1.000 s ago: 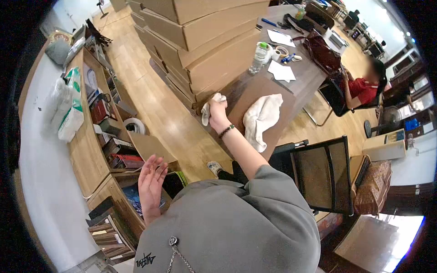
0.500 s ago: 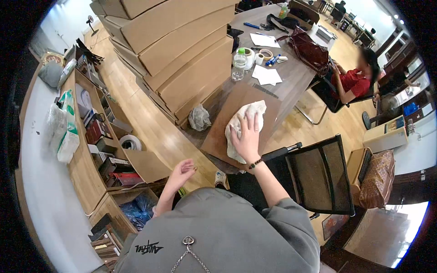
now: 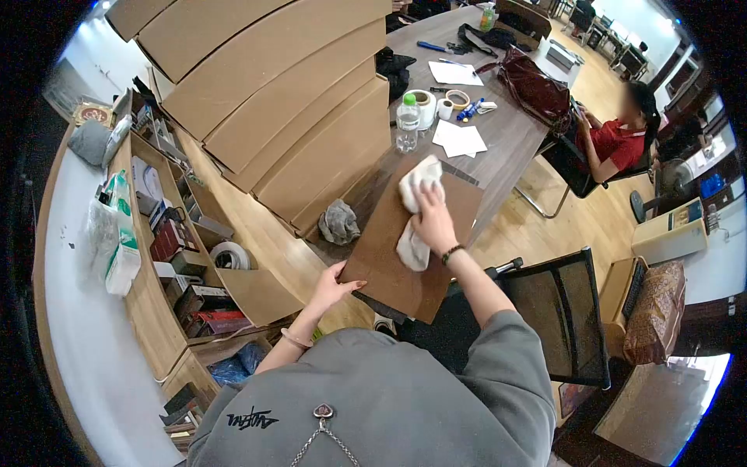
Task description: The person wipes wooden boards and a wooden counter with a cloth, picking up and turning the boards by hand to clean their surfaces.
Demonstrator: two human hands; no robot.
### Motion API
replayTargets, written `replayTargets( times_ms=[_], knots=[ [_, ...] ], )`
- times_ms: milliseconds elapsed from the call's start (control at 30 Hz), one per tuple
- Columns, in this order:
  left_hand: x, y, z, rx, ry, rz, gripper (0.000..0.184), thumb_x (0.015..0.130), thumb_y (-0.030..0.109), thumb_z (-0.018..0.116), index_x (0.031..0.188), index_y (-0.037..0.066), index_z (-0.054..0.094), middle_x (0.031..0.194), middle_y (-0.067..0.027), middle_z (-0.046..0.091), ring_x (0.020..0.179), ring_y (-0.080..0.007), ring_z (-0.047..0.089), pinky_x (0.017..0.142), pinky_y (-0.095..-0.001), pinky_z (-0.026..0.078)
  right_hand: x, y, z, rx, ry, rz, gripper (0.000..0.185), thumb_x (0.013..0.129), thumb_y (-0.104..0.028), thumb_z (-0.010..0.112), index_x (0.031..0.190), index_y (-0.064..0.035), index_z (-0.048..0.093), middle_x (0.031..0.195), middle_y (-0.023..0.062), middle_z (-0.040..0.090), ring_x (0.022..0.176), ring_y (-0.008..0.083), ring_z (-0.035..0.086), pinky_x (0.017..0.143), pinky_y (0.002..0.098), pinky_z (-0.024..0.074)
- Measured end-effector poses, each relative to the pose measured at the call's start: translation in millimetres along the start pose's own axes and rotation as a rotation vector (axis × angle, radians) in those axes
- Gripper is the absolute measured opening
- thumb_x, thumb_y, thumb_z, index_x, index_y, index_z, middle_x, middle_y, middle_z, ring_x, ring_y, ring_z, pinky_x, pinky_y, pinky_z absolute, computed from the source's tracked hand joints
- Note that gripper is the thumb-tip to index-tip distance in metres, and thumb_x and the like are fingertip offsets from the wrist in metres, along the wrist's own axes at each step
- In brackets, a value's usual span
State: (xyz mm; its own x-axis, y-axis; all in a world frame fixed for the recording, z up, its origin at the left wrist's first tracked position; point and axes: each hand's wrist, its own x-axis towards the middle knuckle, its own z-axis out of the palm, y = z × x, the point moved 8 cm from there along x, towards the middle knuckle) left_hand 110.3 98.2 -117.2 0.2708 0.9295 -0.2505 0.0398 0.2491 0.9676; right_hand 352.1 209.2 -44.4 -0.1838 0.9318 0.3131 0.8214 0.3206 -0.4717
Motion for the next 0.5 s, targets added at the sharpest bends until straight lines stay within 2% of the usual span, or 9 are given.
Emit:
replayTargets(
  times_ms=[33, 167, 300, 433, 500],
  knots=[
    [1, 0, 1, 0.000, -0.017, -0.009, 0.062, 0.072, 0.012, 0.081, 0.124, -0.006, 0.052, 0.113, -0.0115, 0.064, 0.100, -0.0145, 0.060, 0.090, -0.0298, 0.048, 13, 26, -1, -0.068, 0.094, 0.067, 0.057, 0.076, -0.010, 0.057, 0.131, -0.0029, 0.048, 0.142, 0.0184, 0.040, 0.134, 0.0407, 0.032, 0.111, 0.0448, 0.0301],
    [8, -9, -3, 0.037, -0.032, -0.038, 0.063, 0.070, 0.010, 0.082, 0.124, -0.006, 0.053, 0.112, -0.0107, 0.065, 0.099, -0.0139, 0.060, 0.089, -0.0291, 0.048, 29, 28, 16, -0.036, 0.033, 0.173, 0.054, 0.076, -0.012, 0.056, 0.130, -0.0038, 0.051, 0.144, 0.0164, 0.039, 0.136, 0.0390, 0.030, 0.112, 0.0441, 0.0281],
    [10, -2, -4, 0.099, -0.032, -0.045, 0.070, 0.067, 0.012, 0.085, 0.126, -0.004, 0.051, 0.114, -0.0121, 0.064, 0.102, -0.0162, 0.060, 0.090, -0.0306, 0.048, -20, -77, 35, 0.075, -0.241, -0.167, 0.055, 0.079, -0.019, 0.057, 0.131, -0.0028, 0.049, 0.147, 0.0155, 0.037, 0.139, 0.0368, 0.024, 0.115, 0.0430, 0.0234],
    [25, 15, -1, 0.229, -0.123, 0.020, 0.081, 0.062, 0.016, 0.088, 0.130, -0.003, 0.048, 0.119, -0.0142, 0.062, 0.107, -0.0204, 0.059, 0.093, -0.0335, 0.047, 6, -30, 29, -0.070, -0.065, -0.120, 0.055, 0.078, -0.018, 0.057, 0.131, -0.0026, 0.049, 0.146, 0.0165, 0.036, 0.139, 0.0395, 0.023, 0.115, 0.0462, 0.0221],
    [26, 15, -1, 0.281, -0.165, 0.033, 0.085, 0.060, 0.018, 0.089, 0.131, -0.002, 0.046, 0.120, -0.0149, 0.061, 0.109, -0.0220, 0.059, 0.094, -0.0346, 0.046, 40, 28, 20, -0.165, 0.041, 0.221, 0.058, 0.079, -0.019, 0.057, 0.134, -0.0041, 0.047, 0.147, 0.0161, 0.035, 0.140, 0.0397, 0.022, 0.115, 0.0456, 0.0213]
  ],
)
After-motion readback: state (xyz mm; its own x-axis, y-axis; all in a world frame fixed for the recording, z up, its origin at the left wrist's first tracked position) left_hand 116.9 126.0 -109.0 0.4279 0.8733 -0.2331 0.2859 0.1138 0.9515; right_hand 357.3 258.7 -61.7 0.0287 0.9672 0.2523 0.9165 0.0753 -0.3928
